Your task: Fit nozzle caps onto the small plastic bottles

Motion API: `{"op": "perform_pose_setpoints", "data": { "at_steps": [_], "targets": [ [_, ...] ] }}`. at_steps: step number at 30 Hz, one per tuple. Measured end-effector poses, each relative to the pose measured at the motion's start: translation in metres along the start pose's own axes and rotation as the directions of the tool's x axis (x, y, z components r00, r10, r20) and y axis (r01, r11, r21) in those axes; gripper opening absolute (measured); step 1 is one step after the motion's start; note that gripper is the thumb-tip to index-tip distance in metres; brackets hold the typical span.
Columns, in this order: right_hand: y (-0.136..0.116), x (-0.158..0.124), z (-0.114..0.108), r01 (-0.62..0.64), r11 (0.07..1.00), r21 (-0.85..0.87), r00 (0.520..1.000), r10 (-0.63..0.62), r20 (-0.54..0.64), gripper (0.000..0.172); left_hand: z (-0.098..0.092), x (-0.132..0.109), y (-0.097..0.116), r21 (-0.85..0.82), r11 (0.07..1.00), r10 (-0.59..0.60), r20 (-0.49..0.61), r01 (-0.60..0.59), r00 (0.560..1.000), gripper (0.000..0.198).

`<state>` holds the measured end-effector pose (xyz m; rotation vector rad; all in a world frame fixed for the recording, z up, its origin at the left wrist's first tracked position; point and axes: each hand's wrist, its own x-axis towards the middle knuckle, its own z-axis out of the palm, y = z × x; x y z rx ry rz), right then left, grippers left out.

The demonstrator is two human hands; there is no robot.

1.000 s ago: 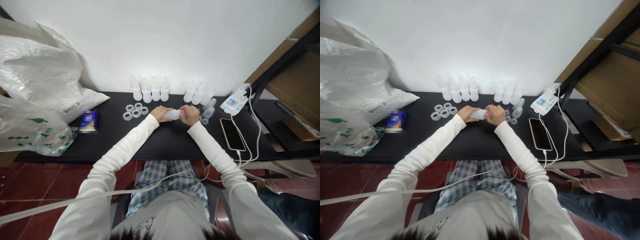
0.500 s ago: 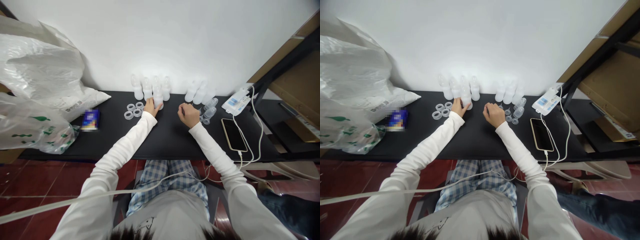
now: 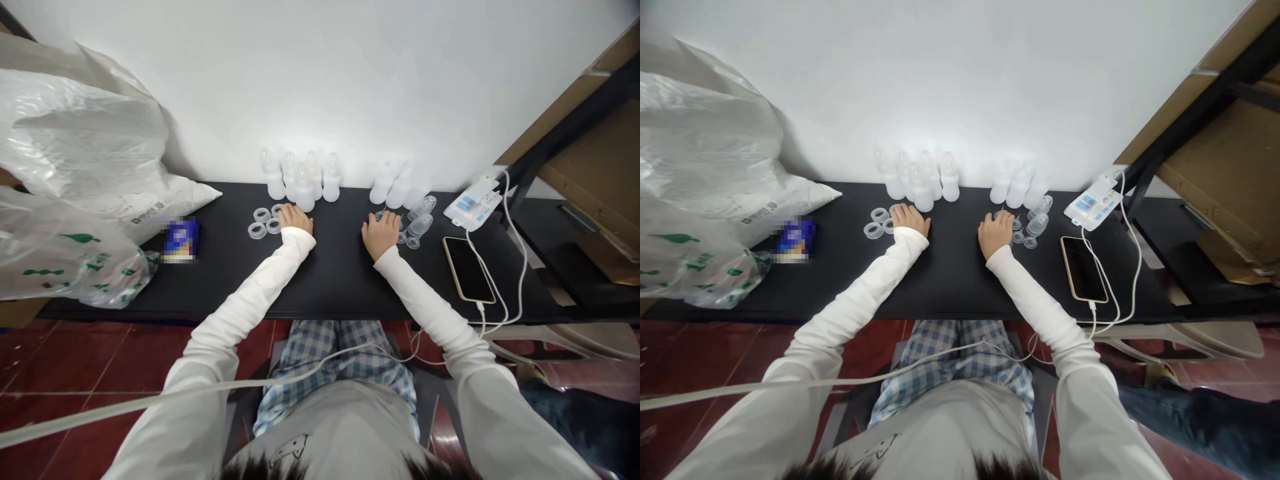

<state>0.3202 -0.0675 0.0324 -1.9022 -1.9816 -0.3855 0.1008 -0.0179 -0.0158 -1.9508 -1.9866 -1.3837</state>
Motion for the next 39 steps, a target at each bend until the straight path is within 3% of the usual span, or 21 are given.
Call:
{"op": "perform_pose_setpoints", "data": {
  "at_steps": [5, 8, 10, 12, 13, 14, 15, 16, 18, 19, 21, 23, 25, 27, 30, 35, 39],
  "targets": [
    [0.01, 0.005, 0.017, 0.021, 1.0, 0.01, 1.0, -0.021, 0.002, 0.034, -0.004, -0.018, 0.022, 0.078, 0.995, 0.055, 0.107, -0.063, 0.993, 0.041],
    [0.012, 0.009, 0.018, 0.022, 1.0, -0.011, 1.0, -0.022, 0.015, 0.033, -0.01, -0.022, 0.041, 0.099, 0.98, 0.14, 0.274, -0.172, 0.952, 0.035],
    [0.011, 0.011, 0.014, 0.009, 0.999, -0.036, 0.999, -0.008, 0.033, 0.032, -0.014, -0.025, 0.054, -0.004, 0.955, 0.269, 0.429, -0.296, 0.863, 0.034],
    [0.008, 0.013, 0.007, -0.002, 0.999, -0.037, 0.999, 0.003, 0.034, 0.032, -0.015, -0.028, 0.063, -0.249, 0.891, 0.453, 0.524, -0.38, 0.721, 0.032],
    [0.005, 0.014, 0.003, -0.003, 1.0, -0.02, 1.0, 0.003, 0.021, 0.033, -0.014, -0.029, 0.066, -0.389, 0.845, 0.53, 0.531, -0.366, 0.661, 0.031],
    [0.003, 0.015, -0.001, -0.002, 1.0, 0.012, 1.0, 0.002, -0.001, 0.033, -0.013, -0.031, 0.069, -0.513, 0.803, 0.572, 0.521, -0.302, 0.634, 0.032],
    [0.001, 0.016, -0.005, 0.005, 0.998, 0.055, 0.999, -0.003, -0.033, 0.033, -0.012, -0.031, 0.07, -0.609, 0.771, 0.563, 0.512, -0.188, 0.649, 0.033],
    [-0.001, 0.017, -0.008, 0.016, 0.994, 0.108, 0.997, -0.009, -0.071, 0.033, -0.01, -0.031, 0.071, -0.671, 0.74, 0.5, 0.52, -0.031, 0.692, 0.035],
    [-0.002, 0.018, -0.011, 0.053, 0.97, 0.236, 0.987, -0.015, -0.161, 0.036, -0.008, -0.026, 0.072, -0.7, 0.62, 0.246, 0.603, 0.354, 0.759, 0.034],
    [-0.002, 0.017, -0.011, 0.078, 0.95, 0.304, 0.976, -0.011, -0.216, 0.039, -0.007, -0.022, 0.072, -0.674, 0.51, 0.095, 0.662, 0.535, 0.743, 0.031],
    [0.002, 0.014, -0.007, 0.159, 0.893, 0.42, 0.937, -0.003, -0.348, 0.042, -0.009, -0.012, 0.073, -0.593, 0.232, -0.147, 0.762, 0.771, 0.631, 0.023],
    [0.006, 0.009, -0.002, 0.309, 0.817, 0.487, 0.873, -0.041, -0.485, 0.041, -0.013, -0.004, 0.074, -0.539, -0.01, -0.28, 0.81, 0.842, 0.516, 0.021],
    [0.007, 0.005, 0.001, 0.472, 0.716, 0.515, 0.819, -0.139, -0.557, 0.035, -0.016, 0.0, 0.076, -0.526, -0.16, -0.335, 0.825, 0.836, 0.455, 0.02],
    [0.006, 0.002, 0.002, 0.569, 0.621, 0.539, 0.795, -0.246, -0.555, 0.03, -0.018, 0.0, 0.079, -0.521, -0.227, -0.336, 0.835, 0.823, 0.436, 0.019],
    [0.0, 0.003, 0.002, 0.575, 0.582, 0.575, 0.812, -0.323, -0.486, 0.028, -0.017, -0.004, 0.082, -0.536, -0.22, -0.302, 0.832, 0.815, 0.466, 0.019],
    [-0.004, 0.011, 0.008, 0.459, 0.626, 0.63, 0.885, -0.267, -0.381, 0.029, -0.014, -0.012, 0.081, -0.696, -0.047, -0.16, 0.713, 0.716, 0.683, 0.026],
    [-0.003, 0.017, 0.015, 0.351, 0.624, 0.698, 0.928, -0.131, -0.35, 0.025, -0.011, -0.018, 0.077, -0.767, 0.13, 0.019, 0.636, 0.629, 0.772, 0.047]
  ]
}}
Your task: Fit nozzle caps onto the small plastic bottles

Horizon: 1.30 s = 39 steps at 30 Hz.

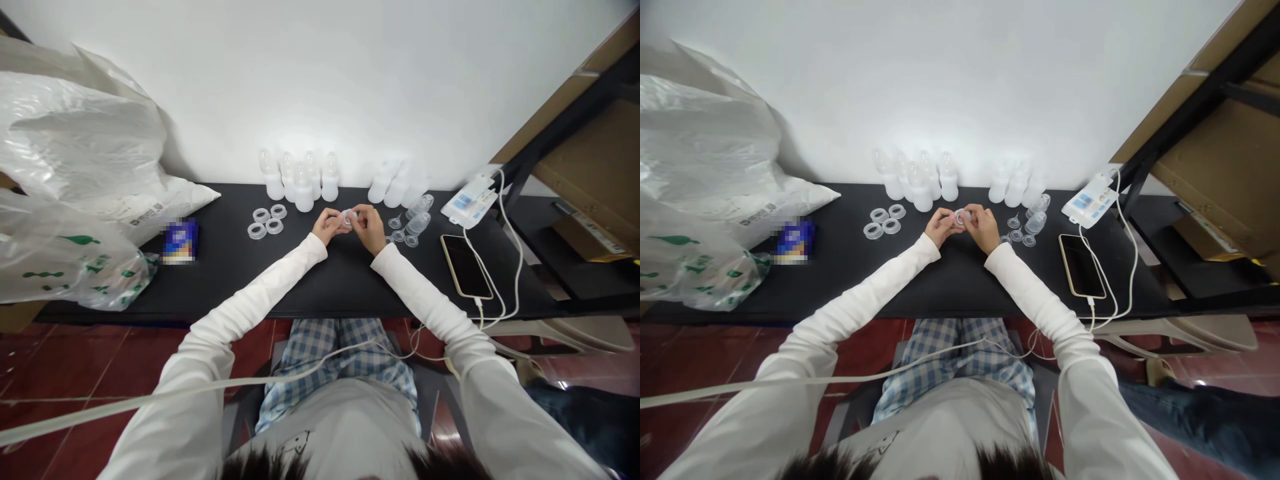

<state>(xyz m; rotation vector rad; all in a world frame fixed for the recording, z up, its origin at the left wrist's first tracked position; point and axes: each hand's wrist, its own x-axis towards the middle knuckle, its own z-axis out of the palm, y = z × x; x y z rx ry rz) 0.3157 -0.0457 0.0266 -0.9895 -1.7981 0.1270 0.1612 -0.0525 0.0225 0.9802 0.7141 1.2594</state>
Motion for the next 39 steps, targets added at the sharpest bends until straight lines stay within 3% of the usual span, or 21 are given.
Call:
{"op": "perform_pose_setpoints", "data": {
  "at_steps": [4, 9, 15, 24, 27, 31, 39],
  "targets": [
    [0.0, 0.001, 0.002, -0.128, 0.988, 0.089, 0.992, 0.128, 0.013, 0.035, -0.001, -0.002, -0.006, 0.112, 0.983, 0.145, 0.018, -0.146, 0.989, 0.054],
    [-0.011, -0.002, 0.006, -0.176, 0.967, 0.187, 0.967, 0.134, 0.218, 0.031, -0.003, 0.0, -0.014, 0.229, 0.955, 0.22, -0.118, -0.188, 0.968, 0.042],
    [-0.019, -0.003, 0.007, -0.238, 0.927, 0.288, 0.963, 0.188, 0.192, 0.036, -0.004, -0.001, -0.01, 0.322, 0.917, 0.268, -0.064, -0.235, 0.961, 0.045],
    [-0.016, -0.004, 0.015, -0.258, 0.943, 0.212, 0.958, 0.221, 0.182, 0.03, -0.006, -0.003, 0.003, 0.598, 0.772, 0.288, -0.031, -0.214, 0.957, 0.03],
    [-0.01, -0.004, 0.018, -0.282, 0.944, 0.173, 0.94, 0.236, 0.246, 0.031, -0.01, 0.003, -0.001, 0.609, 0.773, 0.291, -0.09, -0.178, 0.952, 0.029],
    [-0.006, -0.004, 0.019, -0.269, 0.944, 0.189, 0.942, 0.217, 0.257, 0.033, -0.011, 0.008, -0.007, 0.522, 0.841, 0.269, -0.176, -0.142, 0.947, 0.029],
    [-0.005, -0.006, 0.026, -0.363, 0.891, 0.273, 0.927, 0.313, 0.208, 0.025, -0.013, 0.012, -0.009, 0.555, 0.815, 0.299, -0.158, -0.166, 0.941, 0.023]
  ]
}}
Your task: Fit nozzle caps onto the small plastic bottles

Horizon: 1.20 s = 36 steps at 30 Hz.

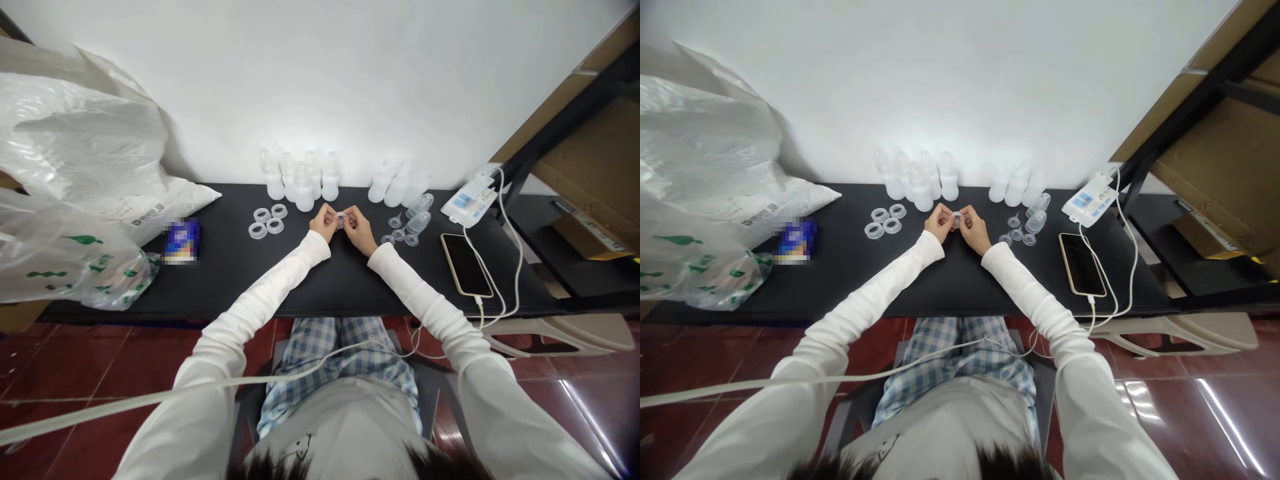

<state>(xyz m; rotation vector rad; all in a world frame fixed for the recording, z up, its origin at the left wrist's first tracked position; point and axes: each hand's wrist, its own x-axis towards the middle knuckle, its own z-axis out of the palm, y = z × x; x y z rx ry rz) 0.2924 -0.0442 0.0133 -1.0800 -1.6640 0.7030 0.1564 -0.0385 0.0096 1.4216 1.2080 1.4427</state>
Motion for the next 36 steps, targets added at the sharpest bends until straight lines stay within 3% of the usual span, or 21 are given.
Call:
{"op": "perform_pose_setpoints", "data": {
  "at_steps": [8, 14, 22, 27, 36],
  "targets": [
    [0.003, 0.003, 0.004, -0.062, 0.993, 0.103, 0.997, 0.066, -0.031, 0.03, 0.001, 0.003, 0.003, 0.029, 0.999, -0.019, -0.018, 0.02, 1.0, 0.019],
    [-0.003, 0.0, 0.001, -0.076, 0.994, 0.074, 0.996, 0.078, -0.035, 0.034, -0.001, 0.005, 0.005, -0.083, 0.991, -0.102, 0.057, 0.107, 0.993, 0.012],
    [0.006, 0.003, 0.003, -0.035, 0.984, 0.176, 0.996, 0.049, -0.075, 0.038, 0.0, -0.001, 0.008, -0.014, 1.0, 0.028, 0.095, -0.027, 0.995, 0.018],
    [0.005, 0.002, 0.001, -0.05, 0.993, 0.11, 0.998, 0.054, -0.034, 0.033, 0.001, 0.001, 0.003, -0.065, 0.998, -0.018, 0.042, 0.02, 0.999, 0.018],
    [0.01, 0.005, 0.0, -0.08, 0.958, 0.274, 0.997, 0.079, 0.014, 0.049, 0.001, 0.005, -0.004, -0.119, 0.992, -0.036, 0.01, 0.037, 0.999, 0.022]
  ]
}}
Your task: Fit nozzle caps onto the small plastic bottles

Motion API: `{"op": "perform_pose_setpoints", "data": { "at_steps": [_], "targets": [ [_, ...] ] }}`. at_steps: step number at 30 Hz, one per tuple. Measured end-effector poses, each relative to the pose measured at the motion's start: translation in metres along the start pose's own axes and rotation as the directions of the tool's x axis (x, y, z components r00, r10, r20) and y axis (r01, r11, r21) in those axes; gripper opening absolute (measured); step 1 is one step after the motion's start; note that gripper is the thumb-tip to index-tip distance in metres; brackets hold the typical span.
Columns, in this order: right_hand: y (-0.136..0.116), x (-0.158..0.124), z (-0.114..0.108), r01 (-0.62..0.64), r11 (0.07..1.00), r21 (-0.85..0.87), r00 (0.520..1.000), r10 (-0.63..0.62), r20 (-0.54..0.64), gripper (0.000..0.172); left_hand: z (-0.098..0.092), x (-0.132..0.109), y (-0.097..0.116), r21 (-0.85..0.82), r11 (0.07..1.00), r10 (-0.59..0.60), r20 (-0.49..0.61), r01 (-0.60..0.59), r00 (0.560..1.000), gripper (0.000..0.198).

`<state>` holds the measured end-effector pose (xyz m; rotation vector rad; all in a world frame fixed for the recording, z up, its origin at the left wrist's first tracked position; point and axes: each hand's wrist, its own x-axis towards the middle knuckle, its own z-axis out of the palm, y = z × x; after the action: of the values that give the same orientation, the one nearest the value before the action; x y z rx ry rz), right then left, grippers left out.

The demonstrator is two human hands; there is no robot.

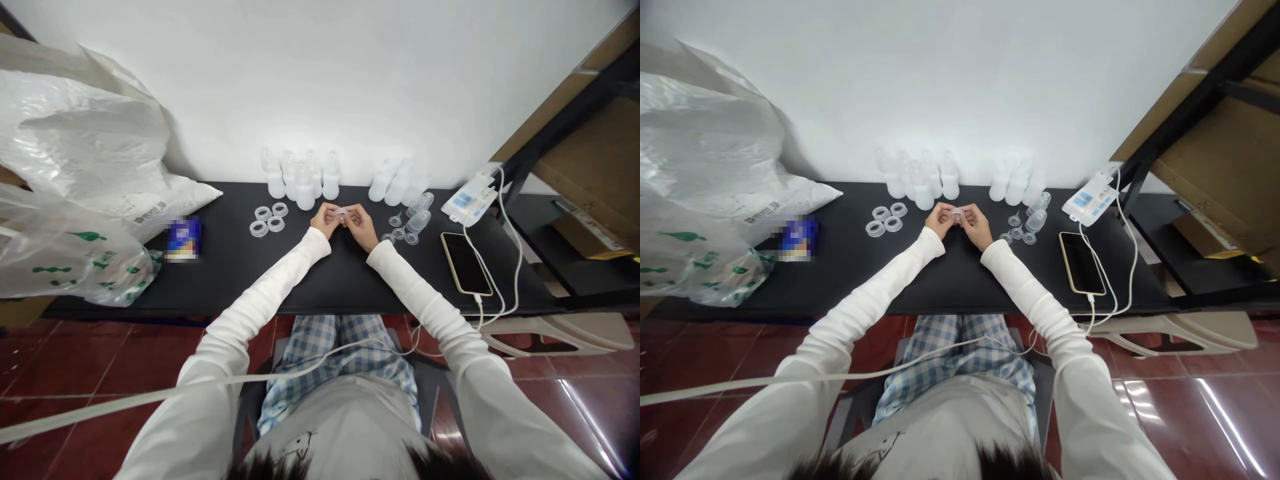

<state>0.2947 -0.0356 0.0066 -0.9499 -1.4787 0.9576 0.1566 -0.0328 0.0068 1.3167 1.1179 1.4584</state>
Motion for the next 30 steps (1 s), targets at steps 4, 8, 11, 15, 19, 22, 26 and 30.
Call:
{"op": "perform_pose_setpoints", "data": {
  "at_steps": [4, 8, 11, 15, 19, 22, 26, 30],
  "targets": [
    [0.001, 0.0, 0.002, -0.005, 1.0, 0.002, 1.0, 0.005, -0.012, 0.047, -0.001, 0.002, -0.002, -0.031, 0.999, -0.021, 0.006, 0.022, 1.0, 0.024],
    [0.002, -0.001, 0.003, -0.012, 0.999, -0.045, 0.999, 0.01, -0.043, 0.04, 0.002, 0.001, -0.004, -0.03, 0.998, -0.046, -0.013, 0.046, 0.999, 0.024],
    [0.004, -0.001, 0.004, -0.006, 0.998, -0.063, 0.998, 0.002, -0.065, 0.035, 0.003, 0.0, -0.002, 0.015, 0.998, -0.068, -0.036, 0.068, 0.997, 0.024],
    [0.005, -0.002, 0.005, -0.003, 0.997, -0.072, 0.995, -0.004, -0.095, 0.031, 0.002, -0.001, 0.001, 0.076, 0.996, -0.041, -0.033, 0.044, 0.999, 0.025],
    [0.002, -0.003, 0.005, -0.038, 0.993, -0.113, 0.995, 0.027, -0.096, 0.029, 0.0, 0.0, 0.002, 0.041, 0.998, -0.05, -0.011, 0.051, 0.999, 0.027],
    [0.0, -0.004, 0.004, -0.028, 0.993, -0.116, 0.996, 0.018, -0.085, 0.029, 0.001, 0.0, 0.003, 0.002, 0.998, -0.059, 0.011, 0.059, 0.998, 0.027],
    [-0.002, -0.004, 0.003, -0.034, 0.993, -0.112, 0.994, 0.022, -0.107, 0.033, 0.002, -0.002, 0.005, -0.068, 0.995, -0.061, 0.083, 0.066, 0.995, 0.031],
    [-0.008, -0.007, 0.002, -0.055, 0.994, -0.096, 0.996, 0.048, -0.08, 0.035, 0.002, -0.003, 0.006, -0.082, 0.993, -0.076, 0.074, 0.082, 0.994, 0.035]
  ]
}}
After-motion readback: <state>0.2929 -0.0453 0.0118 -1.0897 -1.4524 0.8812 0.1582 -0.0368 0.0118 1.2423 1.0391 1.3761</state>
